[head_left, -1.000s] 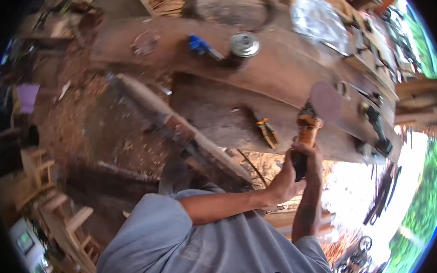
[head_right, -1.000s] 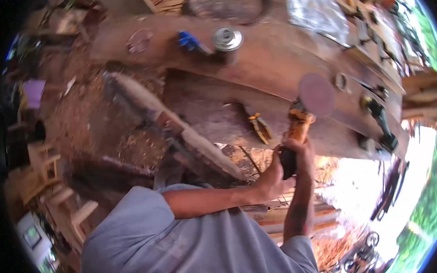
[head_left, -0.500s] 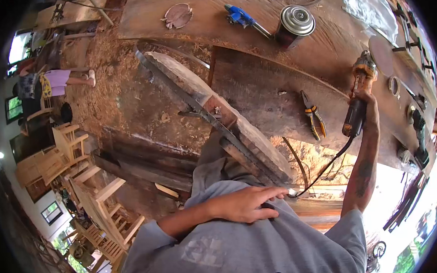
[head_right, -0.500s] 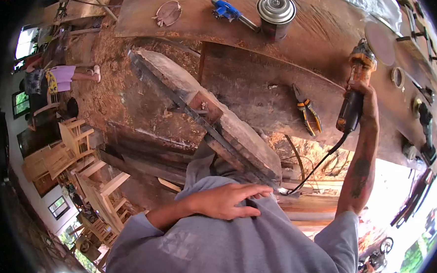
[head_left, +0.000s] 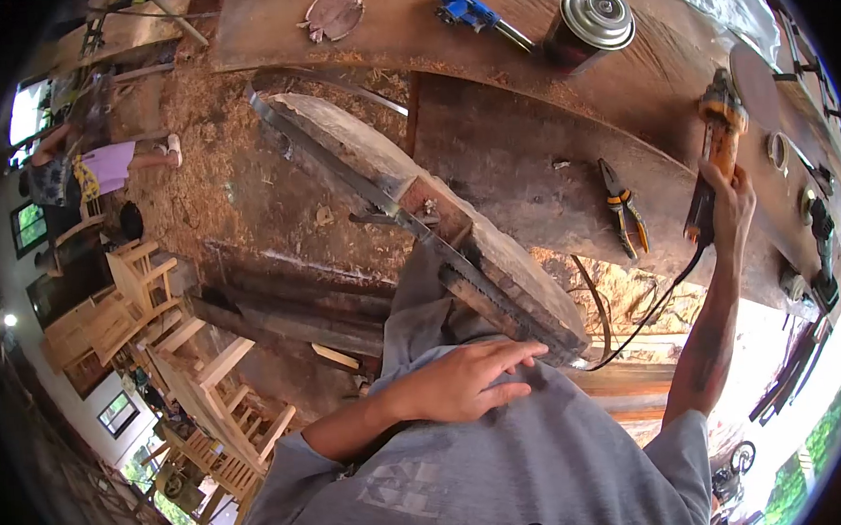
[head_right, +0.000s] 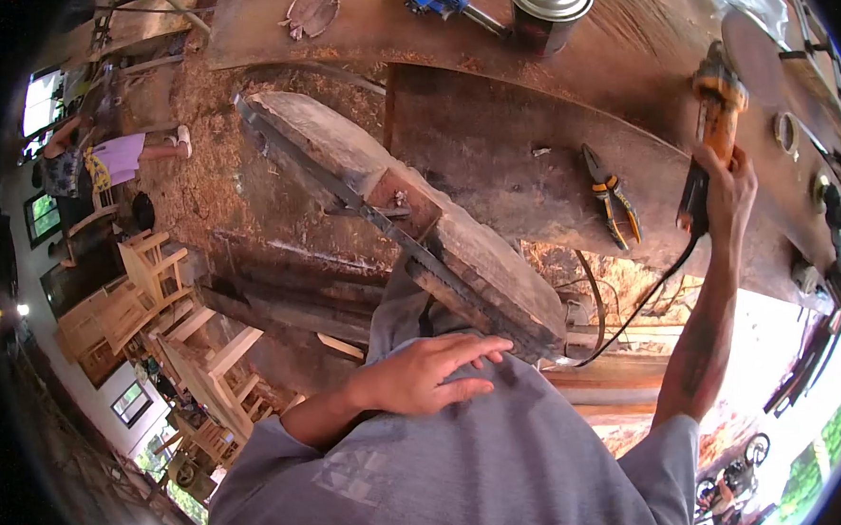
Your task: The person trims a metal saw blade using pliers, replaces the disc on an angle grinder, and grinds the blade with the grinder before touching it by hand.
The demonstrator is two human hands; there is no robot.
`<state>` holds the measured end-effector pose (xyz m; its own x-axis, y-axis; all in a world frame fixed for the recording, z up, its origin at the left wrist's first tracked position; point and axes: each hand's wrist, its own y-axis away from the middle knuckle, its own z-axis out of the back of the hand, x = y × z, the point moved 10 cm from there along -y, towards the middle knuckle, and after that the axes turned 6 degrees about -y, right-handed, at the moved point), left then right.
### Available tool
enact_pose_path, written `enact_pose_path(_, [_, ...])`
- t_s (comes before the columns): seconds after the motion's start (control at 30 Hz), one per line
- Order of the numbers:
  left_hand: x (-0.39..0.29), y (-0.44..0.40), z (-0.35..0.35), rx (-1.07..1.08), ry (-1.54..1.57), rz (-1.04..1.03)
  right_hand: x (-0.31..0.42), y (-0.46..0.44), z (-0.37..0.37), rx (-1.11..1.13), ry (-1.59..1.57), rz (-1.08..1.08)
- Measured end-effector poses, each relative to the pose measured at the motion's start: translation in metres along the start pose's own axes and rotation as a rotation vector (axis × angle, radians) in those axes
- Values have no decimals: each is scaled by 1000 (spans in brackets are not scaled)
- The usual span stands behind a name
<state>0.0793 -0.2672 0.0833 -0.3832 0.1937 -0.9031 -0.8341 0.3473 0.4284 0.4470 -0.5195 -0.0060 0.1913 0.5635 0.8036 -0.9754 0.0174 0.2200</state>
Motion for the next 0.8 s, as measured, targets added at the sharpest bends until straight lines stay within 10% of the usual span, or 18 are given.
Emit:
enact_pose_path(0.33, [6, 17, 25, -122, -41, 27, 29, 11, -22, -177, 340, 298])
enact_pose_path(0.8, [-14, 51, 133, -624, -597, -325, 27, 63, -29, -217, 502, 152])
